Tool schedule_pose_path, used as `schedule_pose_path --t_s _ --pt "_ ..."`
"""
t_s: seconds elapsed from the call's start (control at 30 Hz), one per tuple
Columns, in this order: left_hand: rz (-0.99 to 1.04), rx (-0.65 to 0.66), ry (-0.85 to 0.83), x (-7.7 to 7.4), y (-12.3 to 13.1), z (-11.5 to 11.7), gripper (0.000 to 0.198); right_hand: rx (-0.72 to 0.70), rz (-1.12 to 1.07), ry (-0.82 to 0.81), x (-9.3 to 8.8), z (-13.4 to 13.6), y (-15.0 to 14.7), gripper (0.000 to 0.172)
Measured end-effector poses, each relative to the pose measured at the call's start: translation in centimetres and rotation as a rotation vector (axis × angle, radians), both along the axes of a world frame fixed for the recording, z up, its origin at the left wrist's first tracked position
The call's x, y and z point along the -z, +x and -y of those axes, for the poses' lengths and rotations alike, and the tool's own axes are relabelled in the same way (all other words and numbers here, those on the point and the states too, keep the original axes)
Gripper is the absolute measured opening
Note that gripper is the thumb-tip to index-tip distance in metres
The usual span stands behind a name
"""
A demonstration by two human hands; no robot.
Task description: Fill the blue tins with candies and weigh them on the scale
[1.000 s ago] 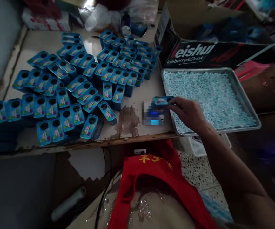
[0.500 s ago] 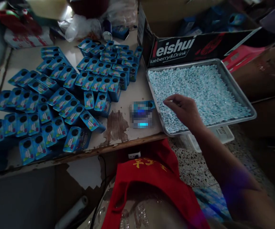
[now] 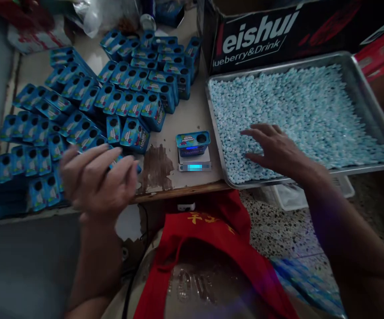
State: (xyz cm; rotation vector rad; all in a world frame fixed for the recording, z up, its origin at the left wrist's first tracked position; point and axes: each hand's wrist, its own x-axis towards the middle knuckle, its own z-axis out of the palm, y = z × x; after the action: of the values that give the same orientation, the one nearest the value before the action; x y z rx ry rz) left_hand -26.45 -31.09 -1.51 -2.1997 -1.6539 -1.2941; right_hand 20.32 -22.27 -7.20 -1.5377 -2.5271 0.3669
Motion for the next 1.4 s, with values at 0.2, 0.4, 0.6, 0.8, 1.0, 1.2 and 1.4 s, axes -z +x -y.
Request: schedule_pose_path --t_s 0.2,0.4,0.6,0.8,1.0,1.2,1.4 --pt "-0.020 0.068 -0.106 4.0 5.8 -2.9 0.065 -0.127 0.055 -0.010 1.0 -2.2 -2.6 0.059" --pt "0.216 0.040 -0.433 5.7 6.4 -2.5 0.085 -0.029 0.052 -0.143 0.6 -3.4 -2.4 0.013" --pt "0.382 0.058 -0.541 7.3 7.8 -2.9 0.084 0.554 -0.731 -0.259 -0.2 -3.3 -0.6 0.005" --pt "0.436 0.127 -0.580 8.1 10.3 -5.8 0.072 0.759 -1.085 -0.599 -0.6 -5.0 0.1 0.042" --pt "0.420 0.242 -0.547 5.0 13.9 -8.2 0.046 0.337 -0.976 -0.253 0.2 -5.8 -1.6 0.062" --pt "0.318 0.337 -0.376 3.1 18.2 -10.7 0.044 0.303 -1.072 0.012 -3.6 -6.9 -6.2 0.078" --pt "0.365 0.330 -0.417 3.9 20.9 -11.1 0.045 0.295 -0.911 0.092 -5.6 -5.9 -8.9 0.070"
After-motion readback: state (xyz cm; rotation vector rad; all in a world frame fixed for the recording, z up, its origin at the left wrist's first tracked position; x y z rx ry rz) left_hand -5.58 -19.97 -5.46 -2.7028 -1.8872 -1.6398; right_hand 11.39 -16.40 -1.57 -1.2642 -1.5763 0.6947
